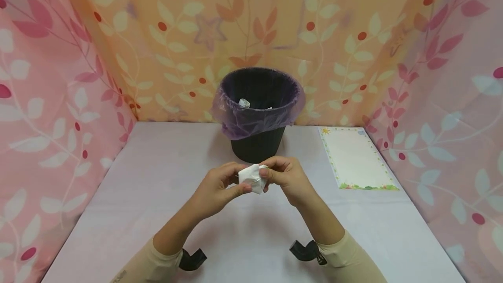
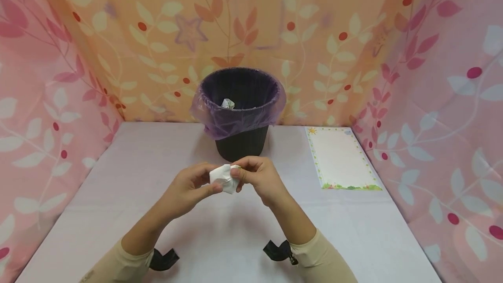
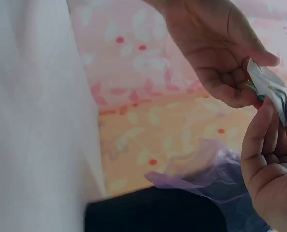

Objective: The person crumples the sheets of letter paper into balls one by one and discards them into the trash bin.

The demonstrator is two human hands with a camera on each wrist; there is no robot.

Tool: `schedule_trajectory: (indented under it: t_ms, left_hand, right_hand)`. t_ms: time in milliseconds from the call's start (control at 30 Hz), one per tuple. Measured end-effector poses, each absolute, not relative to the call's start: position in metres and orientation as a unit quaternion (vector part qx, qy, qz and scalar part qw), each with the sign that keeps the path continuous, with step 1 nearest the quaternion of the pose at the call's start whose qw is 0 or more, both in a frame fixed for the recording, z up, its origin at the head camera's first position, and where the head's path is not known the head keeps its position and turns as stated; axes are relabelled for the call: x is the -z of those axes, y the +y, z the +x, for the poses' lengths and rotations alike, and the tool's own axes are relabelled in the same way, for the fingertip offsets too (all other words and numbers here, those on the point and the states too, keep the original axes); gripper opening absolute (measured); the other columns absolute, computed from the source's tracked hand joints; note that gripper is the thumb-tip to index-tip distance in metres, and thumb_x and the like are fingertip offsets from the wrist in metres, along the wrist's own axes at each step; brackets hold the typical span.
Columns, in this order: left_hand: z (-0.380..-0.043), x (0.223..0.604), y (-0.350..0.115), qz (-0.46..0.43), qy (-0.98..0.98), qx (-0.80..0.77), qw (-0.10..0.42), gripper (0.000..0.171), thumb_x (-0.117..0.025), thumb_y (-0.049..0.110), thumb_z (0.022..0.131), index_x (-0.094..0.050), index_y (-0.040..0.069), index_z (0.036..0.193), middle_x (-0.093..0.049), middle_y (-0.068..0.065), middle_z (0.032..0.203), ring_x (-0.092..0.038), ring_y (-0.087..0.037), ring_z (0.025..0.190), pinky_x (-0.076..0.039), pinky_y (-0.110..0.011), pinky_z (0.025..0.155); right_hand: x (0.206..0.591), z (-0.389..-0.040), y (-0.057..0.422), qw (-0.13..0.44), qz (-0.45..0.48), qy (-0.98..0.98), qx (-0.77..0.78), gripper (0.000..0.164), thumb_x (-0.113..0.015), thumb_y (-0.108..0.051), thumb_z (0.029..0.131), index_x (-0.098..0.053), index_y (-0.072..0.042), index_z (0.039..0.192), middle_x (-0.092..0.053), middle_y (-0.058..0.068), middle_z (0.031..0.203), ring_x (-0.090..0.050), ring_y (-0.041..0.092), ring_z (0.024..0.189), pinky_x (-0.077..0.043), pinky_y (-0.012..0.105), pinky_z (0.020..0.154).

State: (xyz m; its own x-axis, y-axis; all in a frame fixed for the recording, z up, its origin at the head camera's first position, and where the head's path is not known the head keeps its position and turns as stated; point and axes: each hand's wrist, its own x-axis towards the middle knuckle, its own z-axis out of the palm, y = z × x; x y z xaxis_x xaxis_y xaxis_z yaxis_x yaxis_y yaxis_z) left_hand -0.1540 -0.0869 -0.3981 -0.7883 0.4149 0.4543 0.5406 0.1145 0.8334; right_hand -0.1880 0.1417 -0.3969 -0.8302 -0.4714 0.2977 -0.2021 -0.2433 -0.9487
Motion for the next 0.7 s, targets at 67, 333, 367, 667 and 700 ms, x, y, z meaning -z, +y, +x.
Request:
schedule_trajectory:
  t_ms: [67, 333, 367, 667, 700]
  left_hand:
    - [-0.154, 0.394, -0.091, -0.308, -0.732, 0.607, -0.008, 0.036, -0.079, 0.010, 0.090, -0.068, 0.012, 0.123, -0.067, -0.002, 0.116, -0.067, -0.022, 0.100, -0.060, -0.033, 0.089]
    - [-0.154, 0.404, -0.079, -0.352, -0.757, 0.517, 0.189, 0.029, -0.076, -0.007, 0.087, -0.072, 0.007, 0.112, -0.073, -0.003, 0.106, -0.070, -0.017, 0.095, -0.060, -0.027, 0.084]
    - [-0.154, 0.406, -0.076, -0.362, -0.757, 0.492, 0.232, 0.029, -0.075, -0.010, 0.086, -0.071, 0.005, 0.110, -0.073, -0.003, 0.103, -0.070, -0.016, 0.093, -0.060, -0.026, 0.082]
    - [-0.158, 0.412, -0.071, -0.312, -0.775, 0.474, 0.277, 0.027, -0.078, -0.008, 0.085, -0.071, 0.002, 0.109, -0.074, -0.006, 0.102, -0.071, -0.017, 0.087, -0.061, -0.026, 0.078]
    - [-0.158, 0.411, -0.072, -0.282, -0.782, 0.490, 0.262, 0.027, -0.078, -0.007, 0.085, -0.072, 0.002, 0.109, -0.075, -0.005, 0.102, -0.071, -0.016, 0.086, -0.061, -0.026, 0.077]
  right_hand:
    - [0.395, -0.187, 0.142, 0.050, -0.274, 0.634, 0.721, 0.018, -0.076, -0.018, 0.092, -0.077, -0.002, 0.099, -0.074, -0.001, 0.088, -0.065, 0.015, 0.074, -0.058, 0.026, 0.064]
    - [0.389, -0.181, 0.140, 0.013, -0.294, 0.664, 0.687, 0.025, -0.070, -0.016, 0.098, -0.070, 0.009, 0.099, -0.072, -0.002, 0.089, -0.061, 0.015, 0.076, -0.053, 0.025, 0.062]
    - [0.388, -0.182, 0.140, 0.024, -0.288, 0.663, 0.691, 0.022, -0.070, -0.016, 0.098, -0.070, 0.006, 0.098, -0.072, -0.002, 0.087, -0.060, 0.014, 0.074, -0.051, 0.024, 0.060]
    - [0.391, -0.186, 0.136, 0.042, -0.240, 0.651, 0.719, 0.012, -0.065, -0.014, 0.101, -0.074, -0.017, 0.109, -0.071, -0.001, 0.099, -0.061, 0.013, 0.076, -0.053, 0.023, 0.059]
    - [0.392, -0.186, 0.134, -0.023, -0.273, 0.670, 0.689, 0.016, -0.067, -0.014, 0.100, -0.073, -0.016, 0.115, -0.071, -0.001, 0.105, -0.063, 0.014, 0.083, -0.055, 0.023, 0.065]
